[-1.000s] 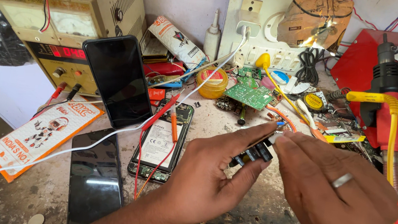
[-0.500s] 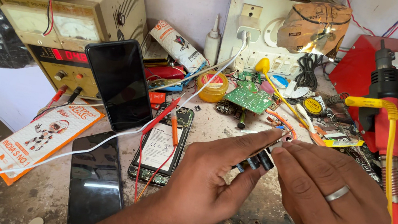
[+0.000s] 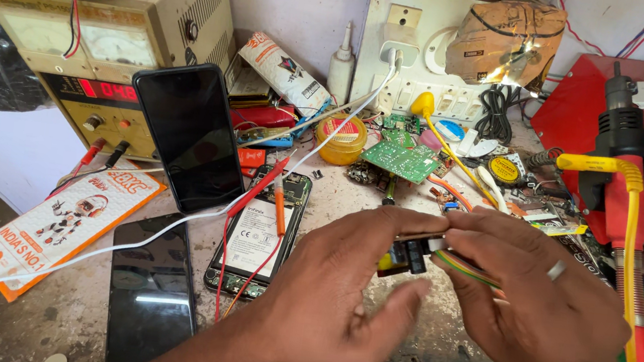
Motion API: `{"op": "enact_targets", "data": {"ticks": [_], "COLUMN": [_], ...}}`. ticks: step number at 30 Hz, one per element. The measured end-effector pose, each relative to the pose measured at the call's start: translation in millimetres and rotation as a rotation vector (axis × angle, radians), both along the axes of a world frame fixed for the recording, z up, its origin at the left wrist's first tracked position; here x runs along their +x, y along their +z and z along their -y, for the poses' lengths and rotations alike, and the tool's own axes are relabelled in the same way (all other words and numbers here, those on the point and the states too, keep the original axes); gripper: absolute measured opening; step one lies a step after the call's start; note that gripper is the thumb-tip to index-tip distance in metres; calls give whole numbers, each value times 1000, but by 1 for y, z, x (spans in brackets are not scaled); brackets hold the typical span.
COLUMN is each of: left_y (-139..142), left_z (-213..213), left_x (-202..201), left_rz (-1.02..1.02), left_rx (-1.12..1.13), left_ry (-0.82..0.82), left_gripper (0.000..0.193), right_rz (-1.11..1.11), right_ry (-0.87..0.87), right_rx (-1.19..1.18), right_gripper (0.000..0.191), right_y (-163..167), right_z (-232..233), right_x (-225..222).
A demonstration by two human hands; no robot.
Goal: The person uses a multimeter probe to test points on a green circuit board, then tests a ribbon cable with multimeter leads. They connect the ribbon cable to a small brown circuit board and place it on the workbench.
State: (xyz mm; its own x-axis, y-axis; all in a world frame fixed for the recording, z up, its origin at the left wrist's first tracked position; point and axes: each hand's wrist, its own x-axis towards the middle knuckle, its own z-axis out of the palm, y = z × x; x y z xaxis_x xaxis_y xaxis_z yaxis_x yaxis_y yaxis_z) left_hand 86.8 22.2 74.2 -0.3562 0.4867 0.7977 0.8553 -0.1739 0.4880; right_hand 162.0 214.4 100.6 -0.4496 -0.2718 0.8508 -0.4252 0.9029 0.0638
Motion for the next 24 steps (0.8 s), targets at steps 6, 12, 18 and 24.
{"op": "enact_targets", "data": {"ticks": [6,12,18,24], "left_y": [-3,-5,3,9], "left_z": [-2,2,5,13], "left_x": [2,-2,-10,-16], "left_rz": [40,25,97,133], "left_rx": [68,72,15,-72], "left_ry": [30,56,16,-16], "left_gripper": [28,24,23,26], "right_rz": [31,10,11,40], "right_ry": [9,43,47,56], "right_rx": [-8,26,45,67], "right_gripper": [26,24,25,27], "right_y": [-1,0,1,2], "right_z": [4,10,9,9], "right_x": [5,5,2,3]}}
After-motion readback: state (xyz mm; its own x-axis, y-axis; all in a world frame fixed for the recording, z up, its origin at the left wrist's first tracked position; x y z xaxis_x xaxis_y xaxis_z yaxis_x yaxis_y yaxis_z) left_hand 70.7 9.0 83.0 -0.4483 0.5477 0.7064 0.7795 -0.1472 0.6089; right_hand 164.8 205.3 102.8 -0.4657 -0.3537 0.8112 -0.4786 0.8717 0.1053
